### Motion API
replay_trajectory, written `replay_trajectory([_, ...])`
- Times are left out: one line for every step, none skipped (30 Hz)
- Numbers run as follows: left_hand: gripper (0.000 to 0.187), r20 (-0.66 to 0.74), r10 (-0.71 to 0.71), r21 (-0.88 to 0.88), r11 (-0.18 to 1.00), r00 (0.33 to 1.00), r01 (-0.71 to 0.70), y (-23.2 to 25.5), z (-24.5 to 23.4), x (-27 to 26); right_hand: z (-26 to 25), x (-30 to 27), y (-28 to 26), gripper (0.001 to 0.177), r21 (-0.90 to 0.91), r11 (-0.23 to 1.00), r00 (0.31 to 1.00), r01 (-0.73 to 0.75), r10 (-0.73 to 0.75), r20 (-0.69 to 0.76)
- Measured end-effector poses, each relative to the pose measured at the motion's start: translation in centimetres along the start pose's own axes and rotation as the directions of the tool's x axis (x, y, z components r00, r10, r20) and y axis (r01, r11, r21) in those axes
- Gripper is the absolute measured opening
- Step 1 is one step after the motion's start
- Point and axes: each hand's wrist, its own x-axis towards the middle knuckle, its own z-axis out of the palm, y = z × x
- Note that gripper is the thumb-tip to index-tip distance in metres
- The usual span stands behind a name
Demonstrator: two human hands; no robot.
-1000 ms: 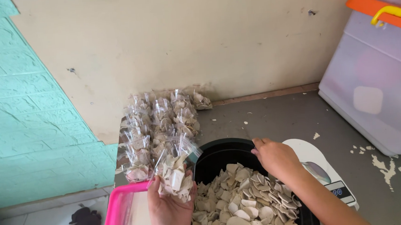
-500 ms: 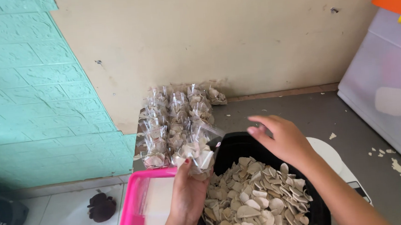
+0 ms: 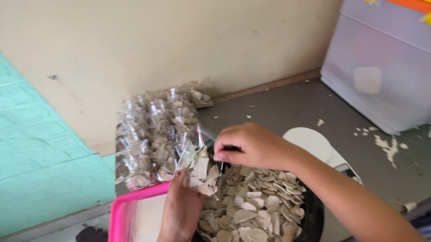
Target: Filling and weighing small plastic bags with dried food slices using a spoon
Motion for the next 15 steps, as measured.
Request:
replay_trajectory([0.059,0.009,-0.018,0.003,1.000,1.000,0.018,0.4,0.9,-0.3,-1.0,-0.7,0.1,0.010,-0.003,1.000,1.000,-0.019,0.019,-0.007])
replay_trajectory([0.060,-0.099,-0.056,0.014,0.998,0.993,0.058,0.8,1.7,-0.6,-2.0,-1.5,0.1,0.012,-0.077,0.994,0.996,-0.082,0.080,-0.035])
replay_trajectory([0.062,-0.207,-0.093,0.025,0.995,0.974,0.100,1.3,2.5,-0.9,-2.9,-2.2,0.1,0.014,-0.149,0.978,0.988,-0.147,0.139,-0.065])
replay_trajectory([0.062,-0.198,-0.108,0.031,0.993,0.974,0.116,1.3,2.5,-1.0,-3.9,-3.4,0.8,0.014,-0.149,0.975,0.985,-0.165,0.155,-0.074])
replay_trajectory([0.063,-0.209,-0.091,0.046,0.994,0.974,0.103,1.3,2.5,-1.0,-4.9,-4.6,1.4,0.012,-0.238,0.929,0.959,-0.283,0.271,-0.083])
replay_trajectory([0.065,-0.219,-0.069,0.059,0.995,0.973,0.084,1.3,2.5,-1.0,-5.9,-5.6,2.0,0.012,-0.325,0.862,0.921,-0.389,0.377,-0.100])
replay_trajectory([0.065,-0.211,-0.079,0.062,0.994,0.974,0.094,1.5,2.8,-1.0,-6.8,-6.9,2.5,0.012,-0.326,0.856,0.916,-0.401,0.387,-0.108])
replay_trajectory([0.059,-0.236,-0.074,0.075,0.993,0.969,0.094,1.6,3.0,-1.2,-7.7,-8.1,3.0,0.012,-0.302,0.806,0.860,-0.510,0.464,-0.214])
replay_trajectory([0.054,-0.260,-0.068,0.088,0.992,0.963,0.094,1.7,3.2,-1.3,-8.4,-9.3,3.4,0.015,-0.267,0.746,0.787,-0.610,0.530,-0.317])
replay_trajectory([0.054,-0.256,-0.076,0.090,0.991,0.964,0.102,1.6,2.8,-1.0,-8.3,-10.2,4.7,0.015,-0.265,0.741,0.781,-0.617,0.536,-0.321])
replay_trajectory([0.052,-0.256,-0.060,0.094,0.992,0.965,0.087,1.5,2.4,-0.8,-8.2,-11.1,5.9,0.018,-0.251,0.629,0.673,-0.736,0.641,-0.369])
replay_trajectory([0.050,-0.258,-0.047,0.098,0.992,0.965,0.074,1.3,1.9,-0.5,-8.0,-12.1,7.1,0.022,-0.228,0.500,0.548,-0.835,0.727,-0.413])
replay_trajectory([0.050,-0.255,-0.057,0.098,0.992,0.965,0.084,1.3,2.0,-0.7,-7.1,-13.1,9.6,0.022,-0.226,0.492,0.540,-0.841,0.733,-0.414])
replay_trajectory([0.048,-0.255,-0.041,0.116,0.991,0.966,0.072,1.4,2.2,-0.9,-6.1,-14.0,12.1,0.024,-0.228,0.459,0.510,-0.859,0.732,-0.452])
replay_trajectory([0.045,-0.254,-0.025,0.133,0.989,0.967,0.061,1.5,2.3,-1.0,-5.1,-15.1,14.5,0.027,-0.228,0.425,0.480,-0.876,0.728,-0.489])
